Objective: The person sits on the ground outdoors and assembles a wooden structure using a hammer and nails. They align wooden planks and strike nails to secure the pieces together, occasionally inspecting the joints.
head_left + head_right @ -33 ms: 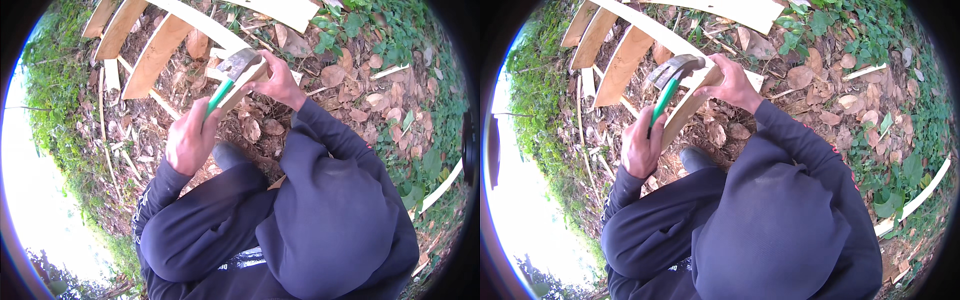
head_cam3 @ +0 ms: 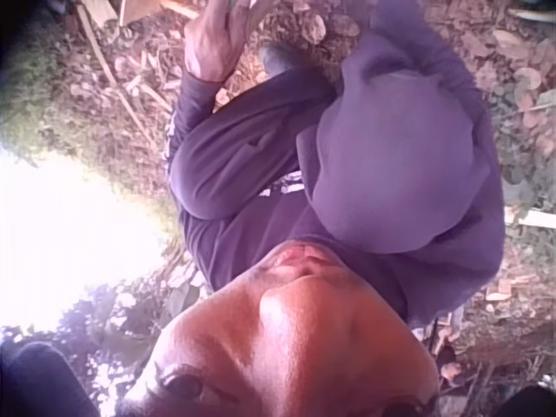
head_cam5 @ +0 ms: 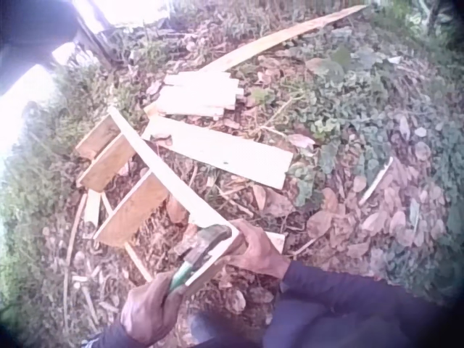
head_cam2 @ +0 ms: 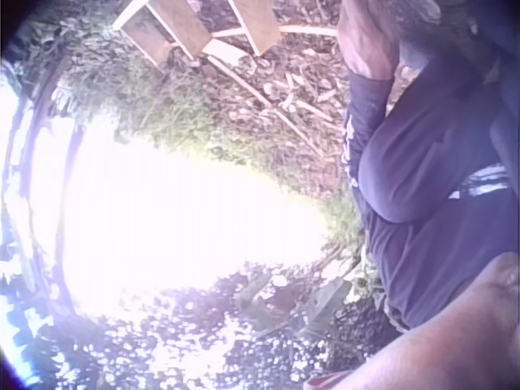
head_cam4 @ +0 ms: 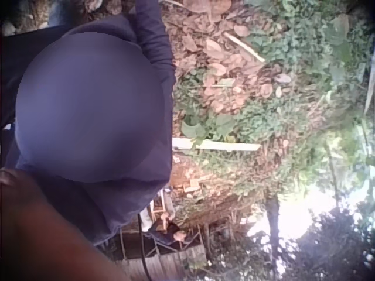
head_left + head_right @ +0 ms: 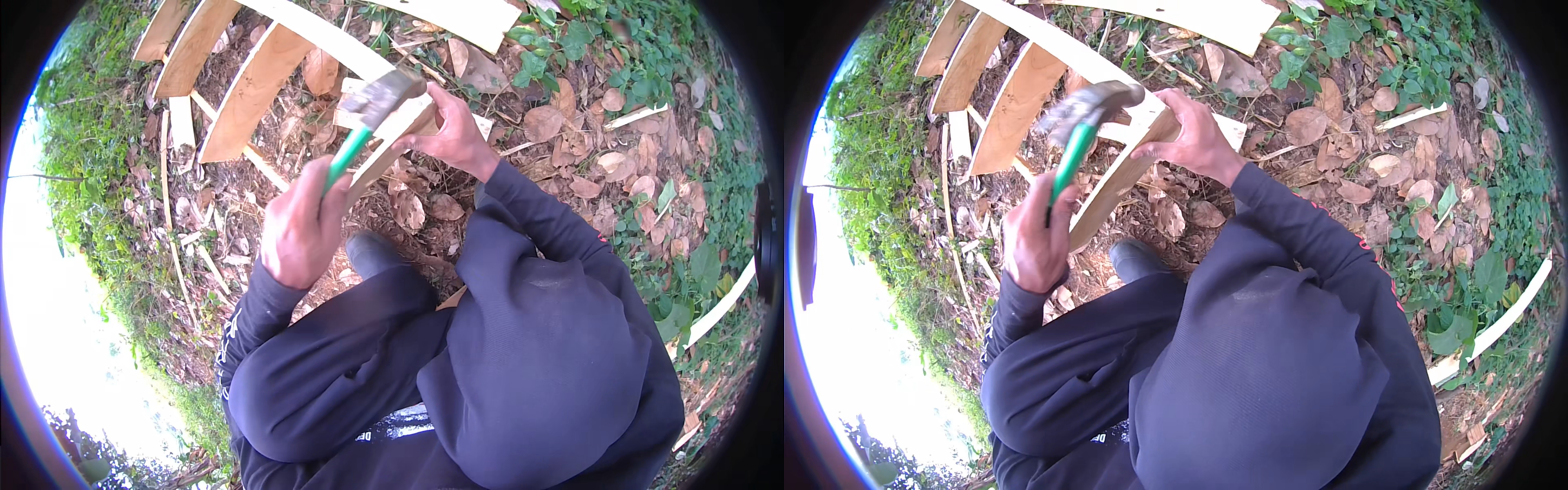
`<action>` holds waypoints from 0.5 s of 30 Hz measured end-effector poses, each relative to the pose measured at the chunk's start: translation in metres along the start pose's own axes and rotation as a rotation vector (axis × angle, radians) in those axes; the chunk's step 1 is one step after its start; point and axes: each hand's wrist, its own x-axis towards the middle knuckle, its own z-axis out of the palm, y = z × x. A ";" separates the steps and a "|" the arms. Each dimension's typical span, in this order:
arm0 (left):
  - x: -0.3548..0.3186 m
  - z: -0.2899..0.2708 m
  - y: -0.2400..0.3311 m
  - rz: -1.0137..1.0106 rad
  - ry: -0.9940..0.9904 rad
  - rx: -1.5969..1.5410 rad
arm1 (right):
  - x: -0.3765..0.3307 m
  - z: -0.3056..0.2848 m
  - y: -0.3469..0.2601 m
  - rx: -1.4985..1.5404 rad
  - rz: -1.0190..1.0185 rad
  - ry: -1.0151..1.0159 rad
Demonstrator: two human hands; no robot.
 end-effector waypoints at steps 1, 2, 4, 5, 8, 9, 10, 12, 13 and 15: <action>0.002 -0.010 0.008 -0.001 0.038 -0.004 | -0.004 0.002 0.001 -0.013 -0.028 0.003; -0.001 -0.018 0.014 -0.070 0.064 -0.027 | -0.006 0.002 0.000 0.050 0.013 -0.002; -0.010 -0.007 0.011 0.031 0.295 -0.162 | 0.001 0.000 -0.006 0.092 0.034 -0.026; -0.011 -0.003 0.011 0.025 0.224 -0.121 | -0.001 0.002 -0.004 0.089 0.014 0.000; -0.007 0.003 0.011 -0.019 -0.019 0.002 | 0.002 0.007 0.003 0.107 0.005 0.057; -0.004 0.001 0.008 -0.063 -0.126 0.034 | 0.003 0.005 0.002 0.093 -0.010 0.071; 0.002 -0.008 0.015 -0.105 -0.145 -0.018 | -0.001 0.004 0.001 0.082 -0.015 0.083; 0.008 -0.021 0.025 -0.077 -0.012 -0.059 | 0.001 0.003 0.004 0.115 -0.027 0.090; 0.007 -0.025 0.030 -0.093 0.064 -0.092 | 0.002 0.005 0.005 0.177 0.005 0.079; -0.002 -0.013 0.019 -0.039 0.097 -0.084 | 0.000 0.007 -0.005 0.233 0.051 0.063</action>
